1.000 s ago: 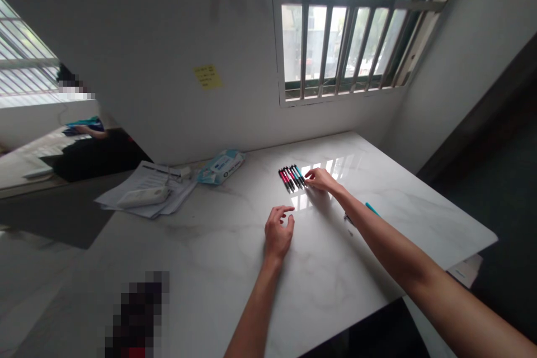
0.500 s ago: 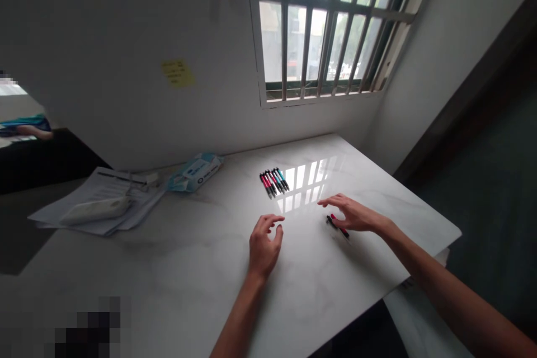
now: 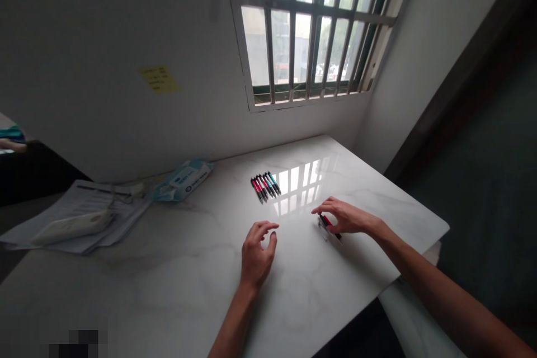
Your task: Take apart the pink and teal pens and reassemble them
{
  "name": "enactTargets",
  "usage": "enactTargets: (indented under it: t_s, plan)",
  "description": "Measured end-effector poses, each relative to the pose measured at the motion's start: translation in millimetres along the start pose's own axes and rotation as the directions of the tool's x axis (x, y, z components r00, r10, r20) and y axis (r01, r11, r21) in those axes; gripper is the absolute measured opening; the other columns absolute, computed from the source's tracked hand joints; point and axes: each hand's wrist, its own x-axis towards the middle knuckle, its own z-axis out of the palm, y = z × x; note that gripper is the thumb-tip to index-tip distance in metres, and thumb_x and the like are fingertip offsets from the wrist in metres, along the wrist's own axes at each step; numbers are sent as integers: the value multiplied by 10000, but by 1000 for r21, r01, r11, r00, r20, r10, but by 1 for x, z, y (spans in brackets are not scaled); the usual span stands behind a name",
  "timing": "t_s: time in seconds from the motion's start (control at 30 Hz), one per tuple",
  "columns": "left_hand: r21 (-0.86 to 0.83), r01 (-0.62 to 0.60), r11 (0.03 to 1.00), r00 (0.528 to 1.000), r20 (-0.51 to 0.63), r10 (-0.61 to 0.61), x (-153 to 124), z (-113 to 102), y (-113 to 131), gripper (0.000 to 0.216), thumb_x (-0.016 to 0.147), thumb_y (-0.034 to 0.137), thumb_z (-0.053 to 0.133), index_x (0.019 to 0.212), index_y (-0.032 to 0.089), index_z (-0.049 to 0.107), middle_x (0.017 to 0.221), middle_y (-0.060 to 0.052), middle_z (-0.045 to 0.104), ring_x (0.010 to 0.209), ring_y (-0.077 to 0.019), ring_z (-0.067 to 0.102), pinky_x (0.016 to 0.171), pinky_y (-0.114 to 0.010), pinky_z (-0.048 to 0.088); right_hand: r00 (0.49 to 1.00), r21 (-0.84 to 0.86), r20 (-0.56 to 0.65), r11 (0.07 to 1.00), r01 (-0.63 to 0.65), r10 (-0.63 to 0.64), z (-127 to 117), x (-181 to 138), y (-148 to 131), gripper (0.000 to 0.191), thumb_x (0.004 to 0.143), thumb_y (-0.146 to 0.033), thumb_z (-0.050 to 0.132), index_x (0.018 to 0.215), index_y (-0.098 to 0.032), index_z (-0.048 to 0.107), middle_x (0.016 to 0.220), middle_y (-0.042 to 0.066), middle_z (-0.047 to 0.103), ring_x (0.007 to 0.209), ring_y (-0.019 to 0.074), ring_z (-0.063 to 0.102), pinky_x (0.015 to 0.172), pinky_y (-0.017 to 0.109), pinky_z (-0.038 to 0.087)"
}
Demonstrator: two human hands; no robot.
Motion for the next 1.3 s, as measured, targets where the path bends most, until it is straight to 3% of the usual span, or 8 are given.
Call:
enactTargets:
  t_s: [0.2,0.3,0.4,0.6,0.73,0.87,1.07,1.3]
  plan:
    - [-247,168,954,980,150,-133,-1,2,8,305,939,471,659,1117,233,727,1078,-74,758,947,-222,709,881,-371,550,955,21,-288,996,87,-77,6,-1,-43,624,880,-160,742,1467,-292,577,1310,85,703,1224,276,616,1018,476,553]
    - [-413,296,861,932,322,-166,-3,6,10,465,900,506,717,1252,209,653,1076,-99,775,967,-233,735,920,-386,568,926,58,-325,974,220,-190,25,3,-75,667,862,-166,783,1478,-293,559,1301,87,709,1198,274,639,1007,457,566]
    - [-498,350,793,909,387,-158,-5,11,11,529,850,470,785,1267,193,615,962,-82,783,893,-224,746,883,-377,584,917,92,-319,955,282,-240,43,9,-96,676,871,-169,775,1490,-315,545,1280,86,714,1169,281,650,980,454,577]
    - [-461,340,820,928,307,-212,-7,15,10,371,819,416,809,1060,203,624,826,-28,756,763,-187,731,756,-308,572,927,121,-367,984,134,-81,47,5,-80,666,896,-230,780,1503,-339,529,1364,78,681,1256,290,620,1057,481,539]
    - [-372,263,890,958,206,-197,-5,12,10,263,841,417,771,919,199,647,848,-29,739,757,-169,709,713,-281,549,912,50,-399,995,-85,98,43,-5,-42,452,912,-173,732,1342,-301,667,1177,74,748,1151,293,653,1004,492,543]
    - [-290,203,935,974,163,-161,-4,10,10,216,858,407,740,940,210,706,897,-38,754,832,-183,705,754,-298,541,908,54,-381,985,-167,174,49,-8,-18,354,915,-169,702,1257,-261,713,1061,71,770,1039,271,690,942,448,553]
    - [-222,154,963,979,163,-119,-6,11,8,161,885,373,709,954,230,736,910,-23,767,834,-186,696,787,-322,532,891,278,-392,953,-123,230,55,0,-27,214,954,-232,650,1140,-247,756,956,39,792,847,203,742,821,359,585]
    - [-184,115,976,981,178,-82,-9,10,14,132,883,353,703,936,240,747,921,-19,780,834,-192,697,812,-341,546,885,760,-342,647,64,315,70,16,-68,352,846,-430,824,1112,-211,753,996,70,807,962,241,780,950,424,628]
